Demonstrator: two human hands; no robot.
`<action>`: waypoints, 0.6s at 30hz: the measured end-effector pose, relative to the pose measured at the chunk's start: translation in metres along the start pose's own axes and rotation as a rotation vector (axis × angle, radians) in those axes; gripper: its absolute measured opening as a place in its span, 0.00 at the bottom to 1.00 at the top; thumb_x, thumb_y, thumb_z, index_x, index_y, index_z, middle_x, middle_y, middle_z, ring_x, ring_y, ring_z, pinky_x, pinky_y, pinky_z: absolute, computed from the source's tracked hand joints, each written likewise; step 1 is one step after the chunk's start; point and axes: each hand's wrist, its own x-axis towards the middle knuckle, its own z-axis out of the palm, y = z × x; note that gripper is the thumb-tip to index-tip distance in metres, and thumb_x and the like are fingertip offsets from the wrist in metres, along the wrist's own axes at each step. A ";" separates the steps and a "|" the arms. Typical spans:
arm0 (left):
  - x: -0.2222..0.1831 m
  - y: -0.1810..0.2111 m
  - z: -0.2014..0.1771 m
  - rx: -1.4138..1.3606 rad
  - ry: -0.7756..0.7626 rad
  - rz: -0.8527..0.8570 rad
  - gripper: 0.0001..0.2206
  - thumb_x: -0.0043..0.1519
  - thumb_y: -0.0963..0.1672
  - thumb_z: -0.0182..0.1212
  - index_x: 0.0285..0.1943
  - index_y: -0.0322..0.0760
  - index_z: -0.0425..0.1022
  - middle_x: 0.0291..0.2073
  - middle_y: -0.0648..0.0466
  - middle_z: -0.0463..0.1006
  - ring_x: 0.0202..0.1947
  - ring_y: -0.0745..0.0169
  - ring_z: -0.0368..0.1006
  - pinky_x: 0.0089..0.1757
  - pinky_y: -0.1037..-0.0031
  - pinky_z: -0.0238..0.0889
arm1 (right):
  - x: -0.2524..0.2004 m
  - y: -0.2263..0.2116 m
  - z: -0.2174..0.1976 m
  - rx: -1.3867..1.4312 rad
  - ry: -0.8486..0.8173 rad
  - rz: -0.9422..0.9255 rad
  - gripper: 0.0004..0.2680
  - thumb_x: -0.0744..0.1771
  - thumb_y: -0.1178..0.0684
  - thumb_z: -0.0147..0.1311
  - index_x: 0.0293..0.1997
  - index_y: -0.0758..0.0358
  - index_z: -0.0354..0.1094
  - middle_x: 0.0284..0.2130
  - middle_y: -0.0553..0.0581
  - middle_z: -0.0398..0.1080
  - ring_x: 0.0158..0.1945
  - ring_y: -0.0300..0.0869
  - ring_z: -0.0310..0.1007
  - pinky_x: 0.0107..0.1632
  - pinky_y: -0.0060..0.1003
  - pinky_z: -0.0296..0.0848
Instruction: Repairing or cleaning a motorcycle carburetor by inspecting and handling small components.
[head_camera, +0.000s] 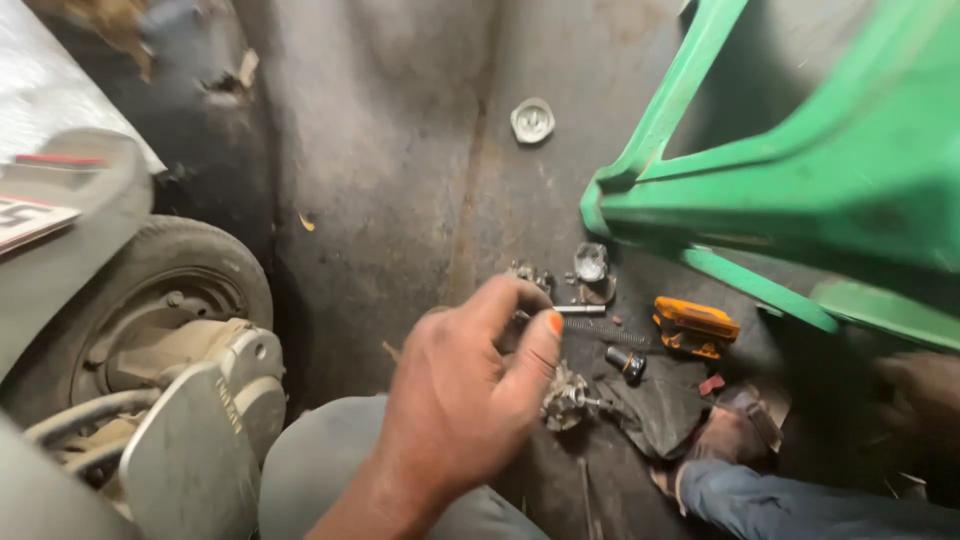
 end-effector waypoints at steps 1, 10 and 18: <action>-0.014 0.000 0.000 -0.036 0.005 0.080 0.10 0.61 0.48 0.61 0.42 0.38 0.79 0.24 0.43 0.80 0.27 0.46 0.79 0.33 0.61 0.68 | -0.018 -0.038 -0.014 0.022 0.008 -0.002 0.13 0.63 0.39 0.62 0.46 0.51 0.78 0.38 0.52 0.79 0.45 0.43 0.77 0.50 0.39 0.76; -0.084 0.019 0.040 -0.313 -0.100 0.556 0.11 0.63 0.45 0.58 0.44 0.32 0.79 0.31 0.46 0.83 0.34 0.56 0.82 0.37 0.68 0.72 | -0.156 -0.280 -0.063 0.943 0.231 -0.283 0.11 0.63 0.52 0.61 0.44 0.67 0.78 0.34 0.59 0.81 0.37 0.45 0.81 0.42 0.39 0.80; -0.124 0.032 0.033 -0.545 -0.237 0.748 0.11 0.67 0.43 0.54 0.44 0.27 0.77 0.34 0.49 0.83 0.38 0.66 0.80 0.42 0.73 0.73 | -0.238 -0.347 -0.073 1.435 0.374 -0.215 0.10 0.65 0.56 0.58 0.44 0.75 0.78 0.32 0.64 0.81 0.32 0.45 0.79 0.37 0.43 0.79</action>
